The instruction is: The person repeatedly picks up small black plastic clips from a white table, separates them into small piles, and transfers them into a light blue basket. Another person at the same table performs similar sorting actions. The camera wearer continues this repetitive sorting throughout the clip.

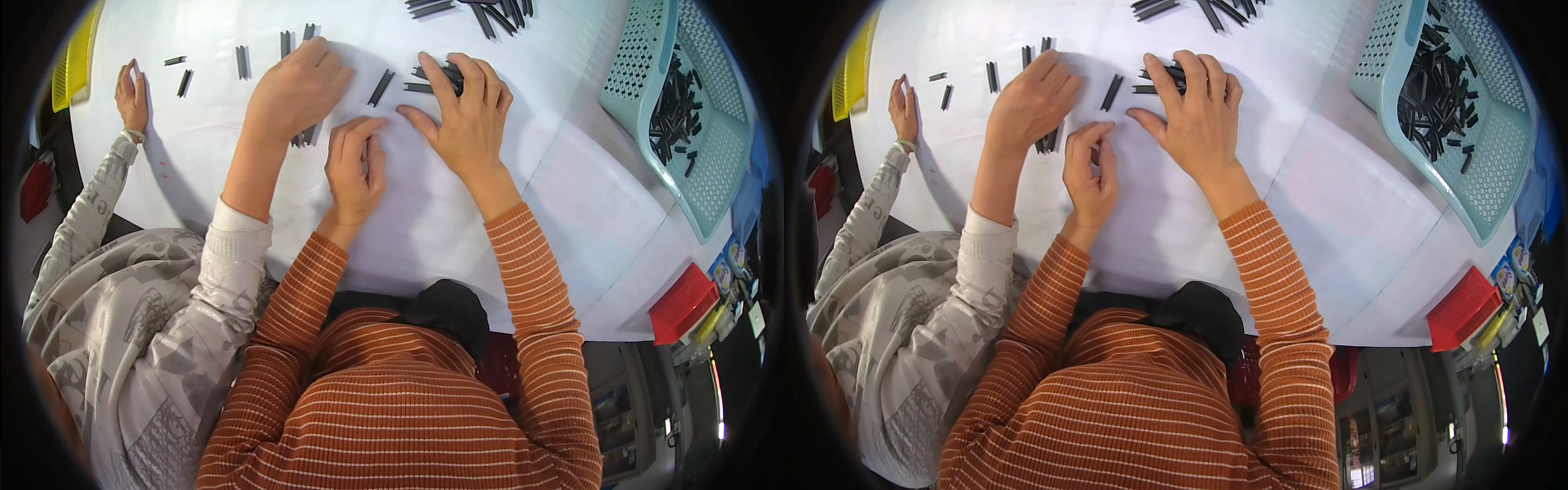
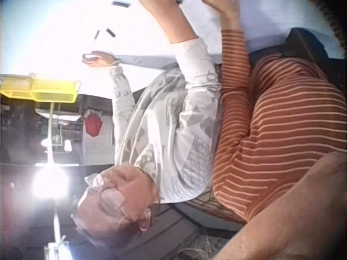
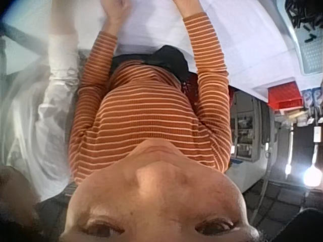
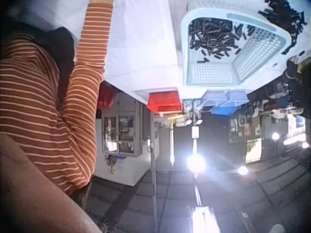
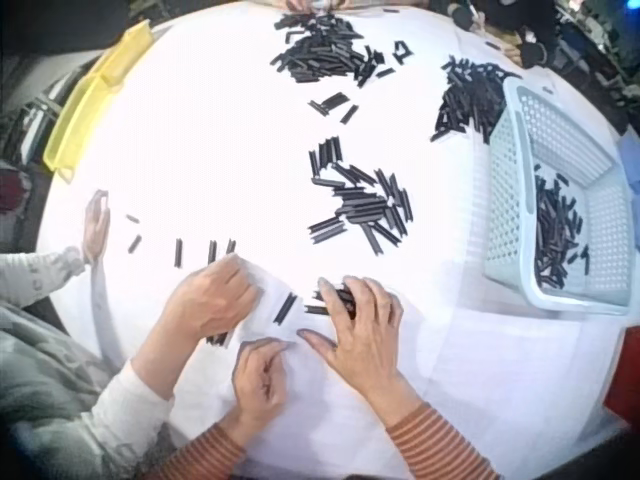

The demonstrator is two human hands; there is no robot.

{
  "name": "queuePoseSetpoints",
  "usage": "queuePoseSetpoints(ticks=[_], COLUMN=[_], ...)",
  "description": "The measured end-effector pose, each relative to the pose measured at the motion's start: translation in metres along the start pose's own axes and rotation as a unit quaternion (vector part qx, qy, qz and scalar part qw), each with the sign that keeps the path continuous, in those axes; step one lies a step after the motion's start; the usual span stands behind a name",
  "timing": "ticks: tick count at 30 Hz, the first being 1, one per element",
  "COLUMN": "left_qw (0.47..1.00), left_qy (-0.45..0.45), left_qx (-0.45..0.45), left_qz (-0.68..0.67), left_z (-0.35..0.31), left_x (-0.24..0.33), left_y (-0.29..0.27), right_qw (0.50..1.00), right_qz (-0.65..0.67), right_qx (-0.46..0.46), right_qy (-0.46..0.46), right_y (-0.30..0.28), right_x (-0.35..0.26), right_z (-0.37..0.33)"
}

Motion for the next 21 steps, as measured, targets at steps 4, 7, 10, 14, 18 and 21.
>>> queuePoseSetpoints(ticks=[4, 7, 10, 14, 18, 21], left_qw=[0.995, 0.985, 0.981, 0.987, 0.976, 0.938], left_qy=[-0.038, -0.063, -0.029, -0.112, -0.189, -0.27], left_qx=[0.01, -0.002, -0.017, -0.058, -0.092, -0.134], left_qz=[0.096, 0.162, 0.19, 0.104, -0.065, -0.172], left_z=[0.022, 0.027, 0.033, 0.03, 0.025, 0.031], left_x=[0.012, 0.019, 0.017, 0.023, 0.044, 0.072], left_y=[0.008, 0.007, 0.012, 0.012, 0.019, 0.031], right_qw=[0.999, 0.994, 0.989, 0.987, 0.994, 0.996], right_qz=[-0.008, -0.01, -0.033, -0.021, 0.016, 0.081], right_qx=[-0.004, -0.012, -0.01, -0.012, -0.017, 0.032], right_qy=[-0.05, -0.104, -0.143, -0.159, -0.11, 0.032], right_y=[0.003, -0.001, -0.005, -0.013, -0.029, -0.057], right_x=[0.005, 0.004, 0.015, 0.024, 0.031, 0.031], right_z=[0.007, 0.012, 0.013, 0.003, -0.015, -0.026])
Point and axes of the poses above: each hand's wrist, its own z-axis towards the middle knuckle, its own y-axis out of the palm, x = y × z, the point moved 2 cm from there along z, towards the middle knuckle
